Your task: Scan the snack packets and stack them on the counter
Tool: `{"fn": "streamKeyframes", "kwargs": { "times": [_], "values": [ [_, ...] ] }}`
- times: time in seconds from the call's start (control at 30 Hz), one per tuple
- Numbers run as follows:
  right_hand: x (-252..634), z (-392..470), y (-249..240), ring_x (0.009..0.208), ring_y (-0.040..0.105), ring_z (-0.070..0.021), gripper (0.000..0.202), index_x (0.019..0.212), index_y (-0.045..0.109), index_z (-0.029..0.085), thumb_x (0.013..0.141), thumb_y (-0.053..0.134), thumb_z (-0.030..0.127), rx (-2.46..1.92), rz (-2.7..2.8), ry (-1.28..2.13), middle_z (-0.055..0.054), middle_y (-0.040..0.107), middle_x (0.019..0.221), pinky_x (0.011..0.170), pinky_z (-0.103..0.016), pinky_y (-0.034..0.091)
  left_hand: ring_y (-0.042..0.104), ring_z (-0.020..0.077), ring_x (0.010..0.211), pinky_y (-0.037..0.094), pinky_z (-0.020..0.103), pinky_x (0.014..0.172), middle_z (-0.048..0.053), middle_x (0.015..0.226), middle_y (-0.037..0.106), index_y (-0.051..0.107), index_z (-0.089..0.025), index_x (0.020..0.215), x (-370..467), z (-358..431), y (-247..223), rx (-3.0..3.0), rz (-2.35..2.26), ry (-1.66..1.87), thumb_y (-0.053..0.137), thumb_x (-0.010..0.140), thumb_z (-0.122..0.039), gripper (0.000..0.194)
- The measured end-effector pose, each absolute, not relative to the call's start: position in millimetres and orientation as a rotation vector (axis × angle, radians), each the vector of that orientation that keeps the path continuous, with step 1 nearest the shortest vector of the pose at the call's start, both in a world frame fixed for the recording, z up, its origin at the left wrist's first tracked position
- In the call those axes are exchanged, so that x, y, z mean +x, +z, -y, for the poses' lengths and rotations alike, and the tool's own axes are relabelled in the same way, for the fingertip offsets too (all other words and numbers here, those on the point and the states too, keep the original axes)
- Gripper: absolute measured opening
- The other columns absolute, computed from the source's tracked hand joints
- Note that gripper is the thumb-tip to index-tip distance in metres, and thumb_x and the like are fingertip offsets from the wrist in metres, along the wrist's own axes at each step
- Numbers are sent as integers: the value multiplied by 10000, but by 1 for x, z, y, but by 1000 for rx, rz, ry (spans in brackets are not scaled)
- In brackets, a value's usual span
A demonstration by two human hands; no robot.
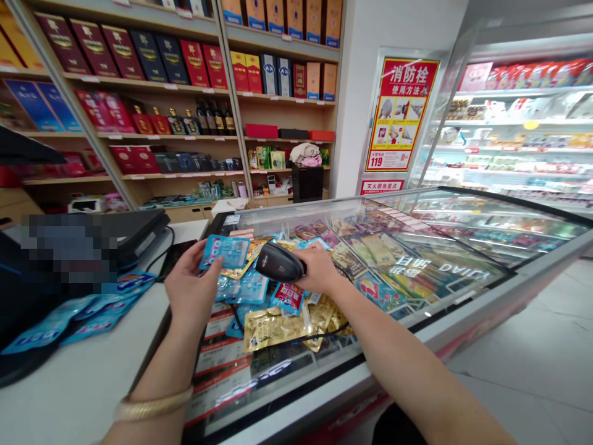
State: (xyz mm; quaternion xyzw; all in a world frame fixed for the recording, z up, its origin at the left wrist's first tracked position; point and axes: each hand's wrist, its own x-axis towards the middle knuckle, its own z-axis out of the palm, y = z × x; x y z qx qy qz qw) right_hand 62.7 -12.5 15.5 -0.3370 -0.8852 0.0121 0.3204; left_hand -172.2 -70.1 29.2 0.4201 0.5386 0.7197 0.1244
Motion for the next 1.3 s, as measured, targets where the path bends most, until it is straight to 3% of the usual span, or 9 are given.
{"fn": "streamKeyframes", "kwargs": {
  "times": [0.57, 0.83, 0.93, 1.1, 1.3],
  "values": [
    [63, 11, 15, 866, 668, -216, 198, 903, 677, 232, 752, 721, 352, -953, 2311, 67, -6, 756, 858, 793, -318, 330, 698, 246, 1017, 553, 400, 962, 100, 1125, 733, 671, -162, 1197, -178, 65, 22, 1247, -1576, 2118, 774, 633, -365, 609],
    [68, 4, 11, 844, 653, -228, 257, 953, 698, 228, 737, 728, 362, -1031, 2204, 33, -29, 760, 896, 800, -331, 320, 713, 214, 855, 586, 367, 822, 116, 1095, 733, 634, -152, 1265, -178, 63, 12, 1245, -1750, 1788, 735, 672, -351, 633],
    [69, 1, 8, 832, 646, -228, 260, 956, 702, 228, 725, 729, 342, -1041, 2178, 23, -30, 757, 885, 800, -329, 317, 706, 254, 928, 561, 415, 900, 112, 1092, 735, 676, -166, 1210, -181, 59, 8, 1503, -1907, 1601, 681, 710, -358, 536],
    [69, -2, 5, 801, 641, -223, 231, 928, 698, 221, 735, 713, 348, -1028, 2176, -5, -39, 751, 853, 785, -326, 316, 564, 330, 1239, 386, 501, 1116, 133, 1263, 659, 722, -204, 1104, -186, 56, 0, 1857, -2149, 1532, 655, 716, -384, 433],
    [69, 1, 8, 821, 656, -239, 212, 916, 693, 226, 725, 708, 317, -1036, 2173, 41, -37, 748, 841, 800, -333, 326, 566, 344, 1196, 393, 515, 1093, 154, 1176, 652, 712, -201, 1095, -207, 68, 12, 1724, -2267, 1659, 624, 733, -408, 426]
  ]
}}
